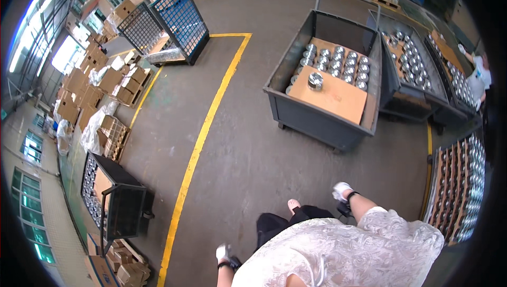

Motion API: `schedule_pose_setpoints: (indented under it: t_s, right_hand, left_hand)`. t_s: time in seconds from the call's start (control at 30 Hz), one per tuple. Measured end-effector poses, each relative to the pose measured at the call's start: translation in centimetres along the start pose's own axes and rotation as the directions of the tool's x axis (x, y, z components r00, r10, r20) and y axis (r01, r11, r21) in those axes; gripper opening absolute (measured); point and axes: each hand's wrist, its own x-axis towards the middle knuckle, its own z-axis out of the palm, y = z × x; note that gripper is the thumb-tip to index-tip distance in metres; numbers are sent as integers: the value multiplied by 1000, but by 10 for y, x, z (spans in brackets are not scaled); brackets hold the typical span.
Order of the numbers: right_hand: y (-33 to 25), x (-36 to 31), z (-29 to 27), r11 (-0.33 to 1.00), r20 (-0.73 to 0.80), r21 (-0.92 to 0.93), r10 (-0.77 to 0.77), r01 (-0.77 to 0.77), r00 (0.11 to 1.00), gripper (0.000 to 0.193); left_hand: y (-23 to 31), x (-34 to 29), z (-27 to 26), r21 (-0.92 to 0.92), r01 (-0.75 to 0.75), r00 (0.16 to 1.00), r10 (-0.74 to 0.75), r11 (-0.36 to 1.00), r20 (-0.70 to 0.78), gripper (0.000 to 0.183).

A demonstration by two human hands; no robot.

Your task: Inspecting and organizing metal engine pistons on a cart and a worktable.

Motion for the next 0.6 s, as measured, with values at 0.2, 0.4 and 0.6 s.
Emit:
schedule_pose_setpoints:
  t_s: [0.2, 0.4, 0.6]
  right_hand:
    - [-104, 230, -209, 894, -312, 439, 65, 83, 948, 25]
    - [-147, 396, -238, -52, -320, 947, -85, 317, 944, 19]
    - [-212, 448, -374, 107, 338, 941, -321, -320, 885, 22]
  left_hand:
    - [-34, 91, -44, 19, 233, 936, -230, 972, 268, 25]
    - [-14, 364, -241, 177, -2, 989, -24, 984, 143, 23]
    - [-44, 609, -423, 430, -103, 994, 85, 897, 62, 21]
